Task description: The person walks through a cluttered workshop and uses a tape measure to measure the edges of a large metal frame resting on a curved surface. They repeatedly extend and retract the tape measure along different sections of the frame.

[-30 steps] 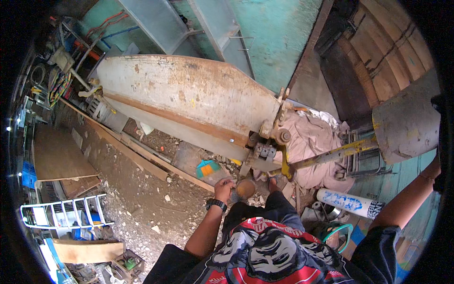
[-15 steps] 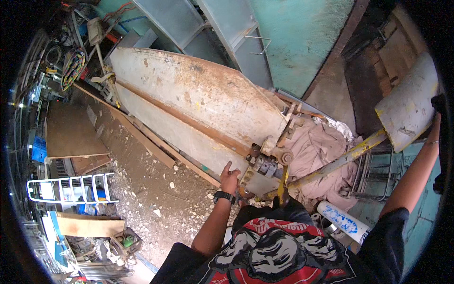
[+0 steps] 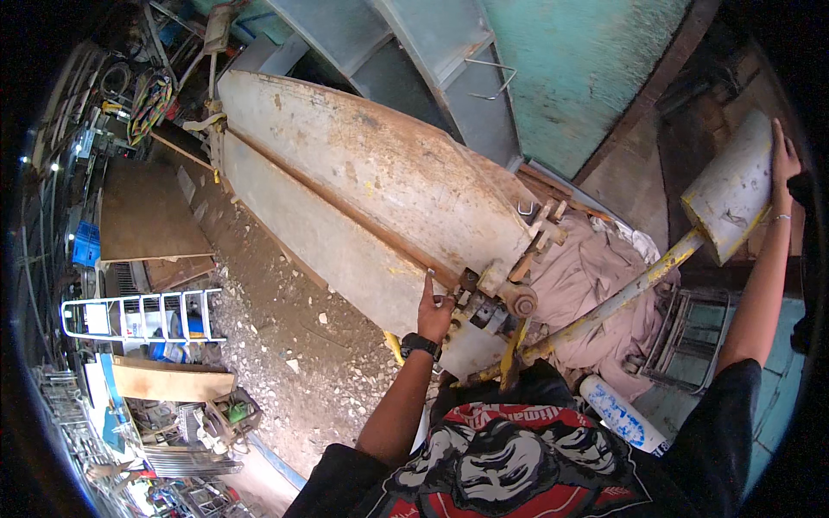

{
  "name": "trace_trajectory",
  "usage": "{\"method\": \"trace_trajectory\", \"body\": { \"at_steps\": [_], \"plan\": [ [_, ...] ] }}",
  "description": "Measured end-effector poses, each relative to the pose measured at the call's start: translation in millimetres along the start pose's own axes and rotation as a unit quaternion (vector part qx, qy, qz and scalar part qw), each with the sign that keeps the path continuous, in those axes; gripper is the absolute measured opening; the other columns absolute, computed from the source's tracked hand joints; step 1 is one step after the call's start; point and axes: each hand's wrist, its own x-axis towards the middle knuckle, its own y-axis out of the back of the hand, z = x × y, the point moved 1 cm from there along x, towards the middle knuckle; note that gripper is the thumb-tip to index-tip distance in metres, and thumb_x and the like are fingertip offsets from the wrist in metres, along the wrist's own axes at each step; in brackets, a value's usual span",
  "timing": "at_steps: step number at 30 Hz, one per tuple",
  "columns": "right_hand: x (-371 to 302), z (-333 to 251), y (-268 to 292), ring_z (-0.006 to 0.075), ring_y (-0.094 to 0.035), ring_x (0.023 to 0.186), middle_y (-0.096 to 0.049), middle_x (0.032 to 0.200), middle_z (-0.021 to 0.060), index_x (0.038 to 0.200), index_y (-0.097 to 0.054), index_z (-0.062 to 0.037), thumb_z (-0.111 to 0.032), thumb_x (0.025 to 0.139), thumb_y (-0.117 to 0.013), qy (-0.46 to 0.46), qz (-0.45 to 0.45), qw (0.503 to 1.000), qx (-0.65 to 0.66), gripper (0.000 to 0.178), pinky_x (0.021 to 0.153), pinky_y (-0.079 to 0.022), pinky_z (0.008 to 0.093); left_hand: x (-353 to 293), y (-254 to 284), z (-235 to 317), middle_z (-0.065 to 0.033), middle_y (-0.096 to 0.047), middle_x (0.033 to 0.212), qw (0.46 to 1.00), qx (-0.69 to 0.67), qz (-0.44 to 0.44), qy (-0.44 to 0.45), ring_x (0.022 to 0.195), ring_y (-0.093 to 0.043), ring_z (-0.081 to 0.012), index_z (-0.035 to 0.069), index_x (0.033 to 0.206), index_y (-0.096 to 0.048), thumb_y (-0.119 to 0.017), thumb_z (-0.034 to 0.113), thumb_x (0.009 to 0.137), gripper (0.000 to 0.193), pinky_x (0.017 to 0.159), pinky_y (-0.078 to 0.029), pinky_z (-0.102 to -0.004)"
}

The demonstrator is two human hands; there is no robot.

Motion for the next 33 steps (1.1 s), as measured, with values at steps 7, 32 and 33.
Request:
{"method": "trace_trajectory", "body": {
  "at_steps": [7, 32, 33],
  "plan": [
    [-24, -58, -46, 0.0356, -0.052, 0.128, -0.057, 0.137, 0.0187, 0.134, -0.059, -0.0086, -0.075, 0.083, -0.049, -0.173, -0.063, 0.983, -0.024, 0.084, 0.108, -0.038, 0.0409, 0, -1, -13, -0.011, -0.065, 0.086, 0.996, 0.073, 0.038, -0.044, 0.075, -0.062, -0.0227, 0.017, 0.158, -0.016, -0.064, 0.01, 0.087, 0.086, 0.071, -0.052, -0.0365],
    [-23, -54, -72, 0.0404, -0.052, 0.126, -0.057, 0.134, 0.0234, 0.134, -0.057, -0.0028, -0.074, 0.086, -0.044, -0.156, -0.102, 0.982, -0.01, 0.087, 0.107, -0.038, 0.0438, 4, -3, -6, -0.0286, -0.056, 0.126, 0.981, 0.178, -0.005, -0.077, 0.113, -0.057, -0.0403, 0.008, 0.156, -0.013, -0.066, 0.016, 0.086, 0.089, 0.095, -0.047, -0.0422],
    [-37, -70, -70, 0.0399, -0.052, 0.127, -0.056, 0.135, 0.0237, 0.135, -0.057, -0.0027, -0.074, 0.086, -0.044, -0.167, -0.102, 0.981, -0.003, 0.088, 0.108, -0.038, 0.0441, -1, 2, 4, -0.0298, -0.053, 0.134, 0.984, 0.172, -0.018, -0.031, 0.121, -0.055, -0.0404, 0.006, 0.156, -0.014, -0.067, 0.015, 0.085, 0.089, 0.101, -0.046, -0.0409]
  ]
}}
